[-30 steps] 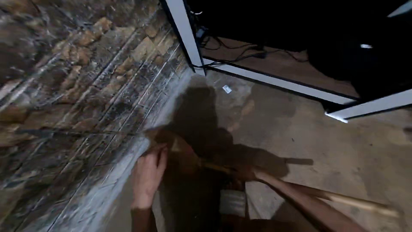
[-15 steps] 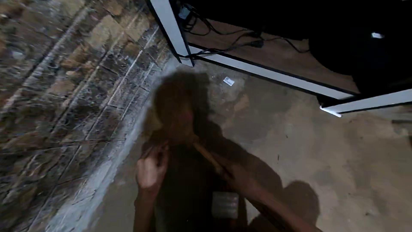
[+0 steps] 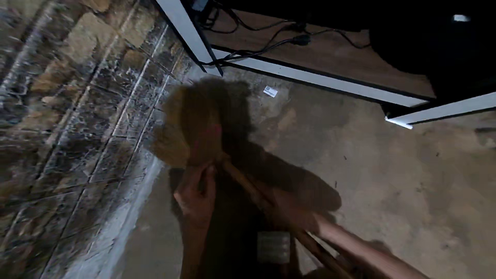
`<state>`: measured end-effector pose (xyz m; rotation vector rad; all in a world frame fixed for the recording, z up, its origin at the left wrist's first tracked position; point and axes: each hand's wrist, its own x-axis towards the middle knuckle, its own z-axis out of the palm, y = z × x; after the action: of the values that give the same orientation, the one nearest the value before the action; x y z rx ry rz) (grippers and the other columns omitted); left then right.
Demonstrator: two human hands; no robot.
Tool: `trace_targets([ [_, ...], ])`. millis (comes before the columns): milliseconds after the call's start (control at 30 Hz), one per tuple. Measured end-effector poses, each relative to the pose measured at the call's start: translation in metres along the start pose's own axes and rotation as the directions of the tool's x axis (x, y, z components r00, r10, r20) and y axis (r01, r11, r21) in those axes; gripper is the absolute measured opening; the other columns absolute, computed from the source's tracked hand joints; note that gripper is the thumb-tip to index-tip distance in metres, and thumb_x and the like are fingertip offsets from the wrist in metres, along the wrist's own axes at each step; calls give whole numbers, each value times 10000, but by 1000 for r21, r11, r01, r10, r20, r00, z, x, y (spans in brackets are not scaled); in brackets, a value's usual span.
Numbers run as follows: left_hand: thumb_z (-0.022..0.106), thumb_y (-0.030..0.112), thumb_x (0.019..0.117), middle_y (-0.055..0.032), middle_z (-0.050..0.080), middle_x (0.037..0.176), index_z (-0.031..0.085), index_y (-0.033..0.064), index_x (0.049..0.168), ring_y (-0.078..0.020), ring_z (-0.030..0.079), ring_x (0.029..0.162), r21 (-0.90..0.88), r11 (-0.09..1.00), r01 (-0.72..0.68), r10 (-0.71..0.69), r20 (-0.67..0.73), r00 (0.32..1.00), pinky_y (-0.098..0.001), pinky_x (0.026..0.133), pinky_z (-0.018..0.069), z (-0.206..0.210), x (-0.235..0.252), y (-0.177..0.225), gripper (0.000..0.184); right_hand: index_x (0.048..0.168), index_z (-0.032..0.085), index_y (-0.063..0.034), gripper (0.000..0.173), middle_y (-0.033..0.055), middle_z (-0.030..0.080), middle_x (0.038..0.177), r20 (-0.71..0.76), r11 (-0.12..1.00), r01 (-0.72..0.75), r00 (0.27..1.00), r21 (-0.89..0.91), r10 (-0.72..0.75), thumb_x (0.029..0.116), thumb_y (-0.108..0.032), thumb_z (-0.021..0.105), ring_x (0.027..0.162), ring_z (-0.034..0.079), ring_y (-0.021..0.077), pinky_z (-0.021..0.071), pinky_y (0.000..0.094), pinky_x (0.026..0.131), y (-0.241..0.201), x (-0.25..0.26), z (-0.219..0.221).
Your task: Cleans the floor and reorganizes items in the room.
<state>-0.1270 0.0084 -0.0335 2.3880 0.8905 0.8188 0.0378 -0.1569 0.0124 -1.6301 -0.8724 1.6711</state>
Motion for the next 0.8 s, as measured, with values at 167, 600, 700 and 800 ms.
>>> trace_targets([
  [167, 563, 148, 1013, -186, 702, 873, 729, -83, 1073, -126, 668, 786, 51, 998, -34, 38, -92, 995, -206, 767, 541, -4, 13, 8, 291, 1486, 431, -42, 429, 120, 595, 1031, -109, 988, -130, 984, 77, 138, 1125, -272, 405, 779, 592, 148, 529, 295, 711, 0, 68, -32],
  [600, 549, 100, 1012, -211, 723, 954, 715, -81, 1130, -215, 702, 836, 37, 997, 66, -69, 121, 990, -311, 806, 573, 24, -15, 4, 272, 1567, 329, -196, 439, -4, 537, 853, -394, 848, 191, 919, 495, 23, 1133, -259, 350, 517, 454, 33, 415, 175, 436, 71, 100, -122],
  [700, 560, 114, 1018, -227, 719, 1003, 711, -72, 1142, -247, 706, 894, 34, 998, 54, -58, 135, 989, -341, 841, 572, 33, -5, 0, 270, 1526, 412, -248, 407, -26, 497, 741, -359, 801, 63, 913, 596, 196, 1125, -309, 378, 467, 433, 19, 397, 154, 408, 74, 34, -110],
  [800, 558, 152, 1018, -230, 695, 1002, 715, -62, 1143, -233, 675, 886, -11, 1000, 16, -14, 124, 992, -313, 823, 557, 49, 0, -13, 293, 1495, 418, -229, 379, -18, 521, 766, -265, 710, -108, 880, 696, 393, 1120, -281, 392, 485, 478, 34, 445, 168, 421, 95, -86, -93],
])
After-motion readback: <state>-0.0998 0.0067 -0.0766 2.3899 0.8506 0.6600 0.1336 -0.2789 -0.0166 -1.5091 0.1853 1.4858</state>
